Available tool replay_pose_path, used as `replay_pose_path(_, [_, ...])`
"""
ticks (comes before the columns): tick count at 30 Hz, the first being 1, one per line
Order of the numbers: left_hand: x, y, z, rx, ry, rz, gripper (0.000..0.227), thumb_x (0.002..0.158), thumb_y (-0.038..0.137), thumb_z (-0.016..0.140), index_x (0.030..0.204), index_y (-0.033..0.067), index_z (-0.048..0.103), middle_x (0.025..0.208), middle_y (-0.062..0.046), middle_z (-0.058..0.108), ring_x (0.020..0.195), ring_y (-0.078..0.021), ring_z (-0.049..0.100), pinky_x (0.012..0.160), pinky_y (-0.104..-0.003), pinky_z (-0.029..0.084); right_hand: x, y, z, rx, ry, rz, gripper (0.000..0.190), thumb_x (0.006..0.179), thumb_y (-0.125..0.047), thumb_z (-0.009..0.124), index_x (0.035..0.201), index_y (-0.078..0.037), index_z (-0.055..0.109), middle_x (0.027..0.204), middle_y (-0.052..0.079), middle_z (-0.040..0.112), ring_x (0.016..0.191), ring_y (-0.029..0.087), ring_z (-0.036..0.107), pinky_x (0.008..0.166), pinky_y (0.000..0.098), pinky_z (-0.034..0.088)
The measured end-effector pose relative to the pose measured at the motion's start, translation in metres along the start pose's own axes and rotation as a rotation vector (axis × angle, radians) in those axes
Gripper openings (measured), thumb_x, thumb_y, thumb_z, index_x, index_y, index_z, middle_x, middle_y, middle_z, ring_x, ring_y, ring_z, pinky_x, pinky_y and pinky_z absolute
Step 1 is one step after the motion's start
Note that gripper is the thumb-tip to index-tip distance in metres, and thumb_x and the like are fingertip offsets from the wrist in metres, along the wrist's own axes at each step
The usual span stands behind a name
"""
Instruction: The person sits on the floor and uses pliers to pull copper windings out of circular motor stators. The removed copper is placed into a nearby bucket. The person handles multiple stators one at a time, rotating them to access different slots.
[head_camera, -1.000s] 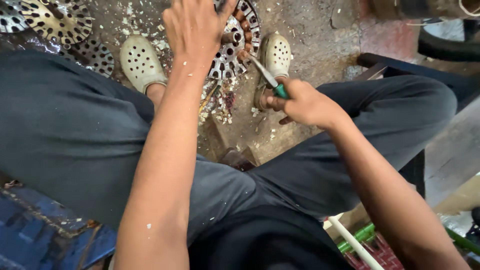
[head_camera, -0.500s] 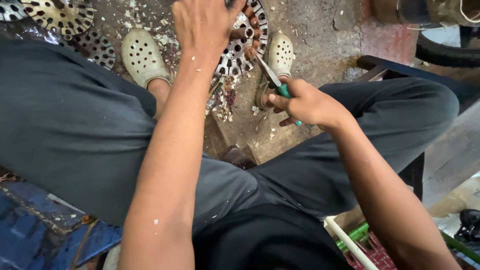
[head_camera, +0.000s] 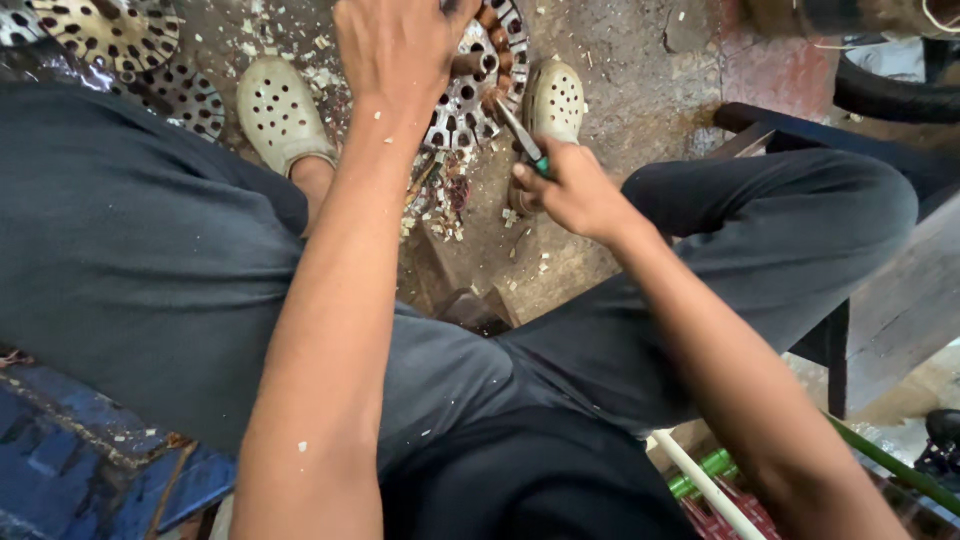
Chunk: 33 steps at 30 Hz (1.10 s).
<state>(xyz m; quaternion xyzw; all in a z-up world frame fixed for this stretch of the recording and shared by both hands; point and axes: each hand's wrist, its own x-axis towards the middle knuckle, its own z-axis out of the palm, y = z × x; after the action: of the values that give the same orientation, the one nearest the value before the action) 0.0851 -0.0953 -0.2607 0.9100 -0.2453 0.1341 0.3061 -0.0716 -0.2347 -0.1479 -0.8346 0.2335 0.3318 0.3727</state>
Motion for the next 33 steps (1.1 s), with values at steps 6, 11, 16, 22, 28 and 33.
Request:
replay_pose_path(6, [0.005, 0.006, -0.008, 0.108, -0.022, -0.033, 0.06, 0.1, 0.063, 0.06, 0.084, 0.0066, 0.073, 0.077, -0.016, 0.069, 0.074, -0.037, 0.068, 0.053, -0.049, 0.051, 0.004, -0.017, -0.006, -0.219, 0.071, -0.088, 0.038, 0.102, -0.032, 0.07, 0.101, 0.007, 0.068, 0.081, 0.02, 0.071, 0.08, 0.027, 0.071, 0.074, 0.0426, 0.055])
replay_pose_path(11, [0.012, 0.009, -0.012, 0.081, 0.026, -0.057, 0.06, 0.1, 0.062, 0.057, 0.101, 0.0046, 0.075, 0.089, -0.018, 0.071, 0.078, -0.0372, 0.068, 0.054, -0.047, 0.053, -0.015, -0.021, -0.028, -0.064, -0.038, 0.069, 0.041, 0.093, -0.029, 0.066, 0.121, 0.002, 0.061, 0.084, 0.017, 0.073, 0.072, 0.027, 0.074, 0.068, 0.0413, 0.058])
replay_pose_path(16, [0.008, 0.007, -0.009, 0.091, -0.057, -0.062, 0.059, 0.102, 0.063, 0.059, 0.094, 0.0068, 0.074, 0.083, -0.016, 0.07, 0.081, -0.0367, 0.069, 0.057, -0.05, 0.054, -0.018, -0.011, -0.015, 0.104, -0.084, 0.13, 0.05, 0.09, -0.031, 0.068, 0.124, 0.003, 0.053, 0.101, 0.015, 0.069, 0.081, 0.021, 0.072, 0.062, 0.0375, 0.065])
replay_pose_path(22, [0.009, 0.007, -0.012, 0.057, -0.111, -0.08, 0.058, 0.104, 0.061, 0.06, 0.099, 0.0054, 0.072, 0.09, -0.018, 0.07, 0.083, -0.0386, 0.069, 0.062, -0.05, 0.055, -0.011, -0.034, -0.036, -0.101, -0.162, 0.285, 0.047, 0.097, -0.039, 0.061, 0.114, 0.005, 0.058, 0.1, 0.018, 0.072, 0.075, 0.025, 0.074, 0.062, 0.0391, 0.063])
replay_pose_path(28, [0.011, 0.009, -0.017, 0.037, -0.135, -0.105, 0.06, 0.103, 0.062, 0.059, 0.109, 0.0038, 0.07, 0.098, -0.02, 0.069, 0.086, -0.0402, 0.07, 0.063, -0.05, 0.055, -0.011, -0.069, -0.062, -0.204, -0.319, 0.402, 0.047, 0.099, -0.039, 0.058, 0.101, 0.008, 0.066, 0.093, 0.02, 0.074, 0.066, 0.031, 0.077, 0.058, 0.0429, 0.062])
replay_pose_path(33, [0.008, 0.009, -0.012, 0.091, -0.108, -0.111, 0.062, 0.101, 0.065, 0.057, 0.109, 0.005, 0.07, 0.099, -0.019, 0.068, 0.085, -0.0391, 0.07, 0.063, -0.05, 0.055, -0.008, -0.089, -0.078, -0.518, -0.365, 0.234, 0.031, 0.094, -0.018, 0.065, 0.107, 0.009, 0.065, 0.089, 0.021, 0.079, 0.07, 0.026, 0.079, 0.064, 0.0391, 0.065])
